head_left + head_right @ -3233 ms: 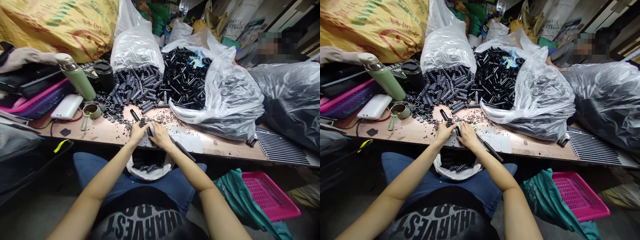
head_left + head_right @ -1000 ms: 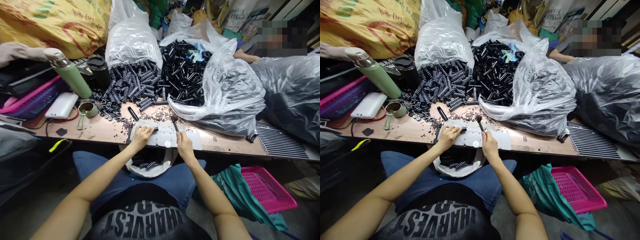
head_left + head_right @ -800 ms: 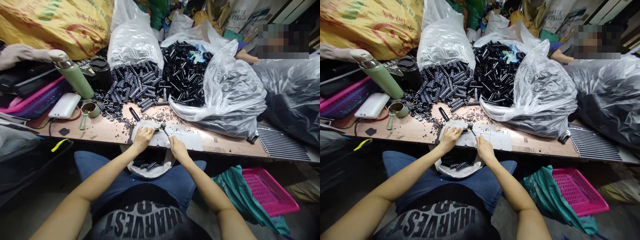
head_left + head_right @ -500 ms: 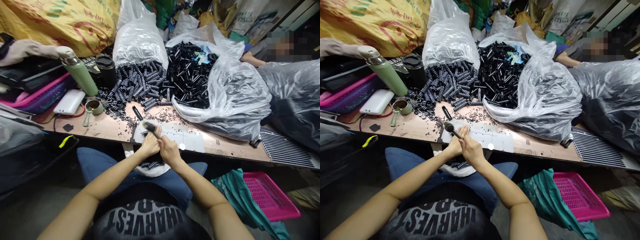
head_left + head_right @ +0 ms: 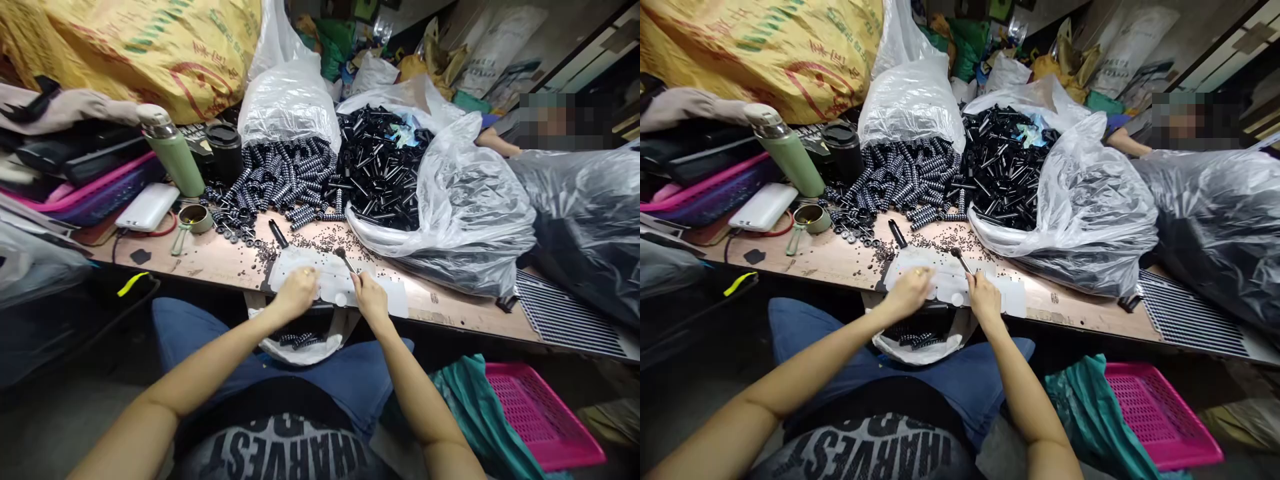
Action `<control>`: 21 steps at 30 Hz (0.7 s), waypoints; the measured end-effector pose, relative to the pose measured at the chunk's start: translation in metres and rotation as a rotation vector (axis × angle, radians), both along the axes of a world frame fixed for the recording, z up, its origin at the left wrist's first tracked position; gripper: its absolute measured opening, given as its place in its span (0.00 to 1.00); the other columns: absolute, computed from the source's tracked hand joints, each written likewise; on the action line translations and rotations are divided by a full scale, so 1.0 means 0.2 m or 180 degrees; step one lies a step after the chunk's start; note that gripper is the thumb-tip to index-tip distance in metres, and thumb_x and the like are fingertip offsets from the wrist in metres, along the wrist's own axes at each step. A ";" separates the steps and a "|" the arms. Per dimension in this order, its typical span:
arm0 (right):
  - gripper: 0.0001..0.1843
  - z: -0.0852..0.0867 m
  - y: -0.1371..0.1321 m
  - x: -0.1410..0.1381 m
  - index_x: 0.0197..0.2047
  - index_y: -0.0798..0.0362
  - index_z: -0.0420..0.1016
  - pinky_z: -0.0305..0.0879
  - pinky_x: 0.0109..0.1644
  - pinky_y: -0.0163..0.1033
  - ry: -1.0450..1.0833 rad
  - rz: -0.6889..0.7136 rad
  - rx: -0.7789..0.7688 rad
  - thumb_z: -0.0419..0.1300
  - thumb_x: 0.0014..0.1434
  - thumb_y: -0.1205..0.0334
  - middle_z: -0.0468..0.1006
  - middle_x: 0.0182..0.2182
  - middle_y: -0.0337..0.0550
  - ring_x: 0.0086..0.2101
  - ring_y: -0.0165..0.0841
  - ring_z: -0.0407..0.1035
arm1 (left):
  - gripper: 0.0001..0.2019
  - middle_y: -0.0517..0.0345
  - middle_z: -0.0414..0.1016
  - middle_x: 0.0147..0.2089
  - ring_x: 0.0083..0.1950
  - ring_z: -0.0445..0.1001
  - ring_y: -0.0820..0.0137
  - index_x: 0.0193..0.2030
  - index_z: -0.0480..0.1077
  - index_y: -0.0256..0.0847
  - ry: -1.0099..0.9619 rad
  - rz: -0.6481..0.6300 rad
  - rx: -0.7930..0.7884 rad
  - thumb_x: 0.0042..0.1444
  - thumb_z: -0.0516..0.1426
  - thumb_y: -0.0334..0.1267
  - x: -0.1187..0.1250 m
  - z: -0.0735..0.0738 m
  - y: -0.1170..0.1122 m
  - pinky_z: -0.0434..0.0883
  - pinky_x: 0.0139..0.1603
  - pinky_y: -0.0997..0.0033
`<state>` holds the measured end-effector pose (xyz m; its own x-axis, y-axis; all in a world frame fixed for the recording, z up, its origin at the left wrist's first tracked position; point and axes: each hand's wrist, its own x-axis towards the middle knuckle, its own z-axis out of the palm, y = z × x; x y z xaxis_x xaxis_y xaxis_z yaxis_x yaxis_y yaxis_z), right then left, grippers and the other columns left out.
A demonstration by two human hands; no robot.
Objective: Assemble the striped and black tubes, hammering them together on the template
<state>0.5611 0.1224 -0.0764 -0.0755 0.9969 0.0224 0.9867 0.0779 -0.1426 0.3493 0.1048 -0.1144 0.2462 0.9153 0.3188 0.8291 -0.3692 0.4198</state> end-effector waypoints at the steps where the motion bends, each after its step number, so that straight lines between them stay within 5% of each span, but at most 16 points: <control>1: 0.18 -0.03 0.02 0.03 0.38 0.53 0.70 0.53 0.33 0.36 -0.0059 -0.0031 0.0049 0.46 0.68 0.50 0.76 0.33 0.47 0.32 0.36 0.69 | 0.18 0.37 0.71 0.49 0.49 0.70 0.56 0.56 0.67 0.32 0.0029 0.0340 0.0034 0.62 0.47 0.28 -0.07 0.01 0.06 0.70 0.46 0.55; 3: 0.16 -0.07 0.05 0.06 0.38 0.55 0.71 0.57 0.38 0.39 -0.0019 0.0053 0.0248 0.48 0.67 0.52 0.75 0.37 0.51 0.39 0.39 0.68 | 0.21 0.34 0.69 0.54 0.54 0.67 0.51 0.55 0.69 0.33 0.0278 0.0920 0.0089 0.57 0.45 0.22 -0.24 0.03 0.22 0.67 0.48 0.48; 6: 0.15 -0.07 0.09 0.02 0.40 0.55 0.71 0.61 0.48 0.44 0.0583 0.0451 0.0556 0.50 0.65 0.53 0.74 0.40 0.53 0.44 0.41 0.66 | 0.16 0.34 0.73 0.46 0.54 0.67 0.47 0.40 0.75 0.32 0.0653 0.0720 -0.0121 0.52 0.49 0.21 -0.45 0.04 0.44 0.63 0.50 0.41; 8: 0.16 -0.04 0.10 -0.05 0.40 0.54 0.71 0.62 0.51 0.46 0.1348 0.0629 0.0527 0.51 0.64 0.51 0.74 0.40 0.52 0.44 0.40 0.66 | 0.14 0.38 0.75 0.36 0.48 0.70 0.51 0.35 0.75 0.33 0.0508 0.0593 -0.0102 0.54 0.49 0.24 -0.49 0.06 0.47 0.65 0.49 0.43; 11: 0.22 -0.01 0.08 -0.19 0.49 0.52 0.69 0.66 0.50 0.45 0.2843 0.0720 -0.0248 0.54 0.60 0.44 0.74 0.46 0.51 0.45 0.39 0.69 | 0.16 0.44 0.74 0.31 0.40 0.72 0.58 0.41 0.75 0.38 -0.0229 0.0435 0.0393 0.63 0.46 0.32 -0.36 0.07 0.34 0.69 0.44 0.51; 14: 0.33 0.00 0.05 -0.33 0.60 0.50 0.62 0.68 0.48 0.45 0.3977 0.0926 -0.1192 0.54 0.58 0.39 0.73 0.51 0.53 0.47 0.39 0.71 | 0.15 0.45 0.76 0.39 0.44 0.73 0.61 0.49 0.73 0.40 -0.0734 -0.0038 0.0918 0.64 0.47 0.36 -0.15 0.07 0.14 0.71 0.47 0.54; 18: 0.32 0.00 0.03 -0.40 0.60 0.52 0.64 0.68 0.49 0.46 0.4516 0.0801 -0.1419 0.53 0.59 0.42 0.76 0.47 0.52 0.47 0.40 0.71 | 0.15 0.46 0.77 0.42 0.46 0.74 0.63 0.51 0.72 0.39 -0.0922 -0.0227 0.1063 0.64 0.48 0.35 -0.02 0.06 0.02 0.71 0.49 0.58; 21: 0.32 -0.01 0.05 -0.33 0.59 0.52 0.64 0.70 0.48 0.46 0.4192 0.0473 -0.1226 0.57 0.56 0.45 0.75 0.48 0.51 0.46 0.40 0.71 | 0.17 0.46 0.75 0.47 0.50 0.72 0.62 0.56 0.68 0.39 -0.0872 -0.0371 0.0891 0.63 0.49 0.37 -0.09 0.06 0.10 0.69 0.53 0.57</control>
<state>0.4943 0.1322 -0.0794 -0.3191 0.9409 -0.1132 0.0941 -0.0874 -0.9917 0.3315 0.1253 -0.1027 0.2147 0.7547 0.6199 0.6464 -0.5856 0.4891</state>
